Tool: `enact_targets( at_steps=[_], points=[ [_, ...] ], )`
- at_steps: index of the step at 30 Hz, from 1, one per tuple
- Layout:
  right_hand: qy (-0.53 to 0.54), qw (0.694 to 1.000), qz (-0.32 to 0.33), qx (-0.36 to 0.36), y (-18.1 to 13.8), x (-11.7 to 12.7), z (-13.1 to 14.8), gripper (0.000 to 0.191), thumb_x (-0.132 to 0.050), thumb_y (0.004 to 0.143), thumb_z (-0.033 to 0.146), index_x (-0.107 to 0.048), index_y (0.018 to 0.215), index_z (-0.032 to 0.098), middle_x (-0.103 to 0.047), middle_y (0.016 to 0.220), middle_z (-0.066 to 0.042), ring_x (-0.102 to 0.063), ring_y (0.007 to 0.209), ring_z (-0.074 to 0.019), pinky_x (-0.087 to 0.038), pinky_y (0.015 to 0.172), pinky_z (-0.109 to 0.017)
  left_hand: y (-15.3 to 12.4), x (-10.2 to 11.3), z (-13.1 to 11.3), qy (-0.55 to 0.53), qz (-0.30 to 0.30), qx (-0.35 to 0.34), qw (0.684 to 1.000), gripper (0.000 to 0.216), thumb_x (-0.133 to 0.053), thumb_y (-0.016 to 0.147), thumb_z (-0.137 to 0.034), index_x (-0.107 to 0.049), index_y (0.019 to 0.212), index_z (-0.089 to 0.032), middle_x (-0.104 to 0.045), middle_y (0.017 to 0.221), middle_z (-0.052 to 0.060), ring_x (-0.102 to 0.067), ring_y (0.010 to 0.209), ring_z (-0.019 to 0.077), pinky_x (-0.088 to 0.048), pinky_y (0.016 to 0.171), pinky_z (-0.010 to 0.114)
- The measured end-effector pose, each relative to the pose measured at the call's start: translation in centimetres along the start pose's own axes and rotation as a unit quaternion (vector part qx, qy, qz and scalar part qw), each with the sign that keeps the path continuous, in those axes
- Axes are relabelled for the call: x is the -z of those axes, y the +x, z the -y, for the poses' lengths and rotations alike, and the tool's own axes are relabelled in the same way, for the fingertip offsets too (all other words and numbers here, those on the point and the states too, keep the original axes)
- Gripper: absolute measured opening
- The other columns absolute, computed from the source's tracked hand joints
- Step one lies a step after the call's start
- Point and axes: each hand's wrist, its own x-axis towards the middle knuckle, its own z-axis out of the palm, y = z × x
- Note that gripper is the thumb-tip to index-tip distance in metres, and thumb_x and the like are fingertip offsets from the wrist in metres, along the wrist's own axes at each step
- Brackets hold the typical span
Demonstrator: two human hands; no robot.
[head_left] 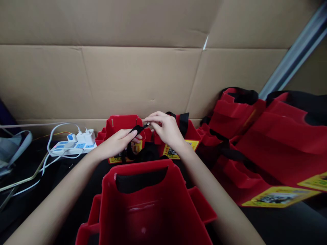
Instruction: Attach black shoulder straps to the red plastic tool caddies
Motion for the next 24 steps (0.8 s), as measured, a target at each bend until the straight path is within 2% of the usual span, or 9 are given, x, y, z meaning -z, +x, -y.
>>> enact_targets(
  at_steps=[3,6,9,12,18,24],
  points=[
    [-0.019,0.999,-0.038,0.023,0.0,0.0,0.0,0.029,-0.044,0.08,0.007,-0.068,0.09,0.019,-0.063,0.09,-0.004,-0.059,0.078,-0.0126,-0.046,0.072,-0.026,0.0,0.2,0.0,0.044,-0.041,-0.014,0.998,0.042,-0.031,0.091,-0.045,-0.06,0.087,-0.015,-0.067,0.087,0.006,-0.061,0.085,0.0185,-0.046,0.08,0.03],
    [0.006,0.998,-0.05,0.047,0.0,-0.1,0.1,0.022,-0.046,0.082,0.011,-0.064,0.09,0.017,-0.064,0.089,-0.004,-0.061,0.079,-0.0125,-0.047,0.069,-0.025,0.1,0.0,0.0,0.174,-0.101,-0.034,0.979,0.039,-0.029,0.092,-0.037,-0.06,0.091,-0.013,-0.067,0.081,0.007,-0.062,0.075,0.0188,-0.047,0.075,0.032],
    [0.039,0.995,-0.048,0.074,-0.1,-0.6,0.2,0.012,-0.049,0.081,0.012,-0.06,0.085,0.016,-0.064,0.085,-0.003,-0.061,0.077,-0.0124,-0.048,0.067,-0.024,0.3,-0.5,0.2,0.264,-0.139,-0.082,0.951,0.035,-0.031,0.092,-0.027,-0.054,0.116,-0.015,-0.065,0.105,0.009,-0.061,0.096,0.0208,-0.046,0.084,0.033],
    [0.038,0.993,-0.038,0.107,-0.2,-0.9,0.0,0.01,-0.05,0.081,0.012,-0.059,0.084,0.016,-0.062,0.082,-0.003,-0.059,0.074,-0.0116,-0.048,0.067,-0.024,0.5,-0.9,0.9,0.291,-0.127,-0.114,0.941,0.04,-0.03,0.092,-0.026,-0.044,0.128,-0.016,-0.059,0.12,0.009,-0.056,0.109,0.0218,-0.046,0.089,0.035],
    [0.011,0.989,-0.055,0.138,-0.1,-0.9,-0.7,0.006,-0.051,0.081,0.012,-0.055,0.08,0.016,-0.057,0.078,-0.002,-0.054,0.068,-0.0097,-0.046,0.062,-0.022,0.3,-1.1,1.7,0.328,-0.117,-0.155,0.924,0.046,-0.031,0.092,-0.027,-0.032,0.137,-0.018,-0.057,0.124,0.01,-0.057,0.109,0.0233,-0.048,0.088,0.039],
    [0.032,0.986,-0.024,0.16,-0.1,-0.6,-0.7,0.01,-0.047,0.081,0.009,-0.055,0.079,0.016,-0.056,0.08,-0.003,-0.053,0.071,-0.0103,-0.046,0.063,-0.023,0.4,-1.2,1.3,0.317,-0.111,-0.163,0.928,0.042,-0.031,0.092,-0.027,-0.039,0.133,-0.019,-0.062,0.113,0.01,-0.061,0.099,0.0227,-0.05,0.083,0.038]
  ],
)
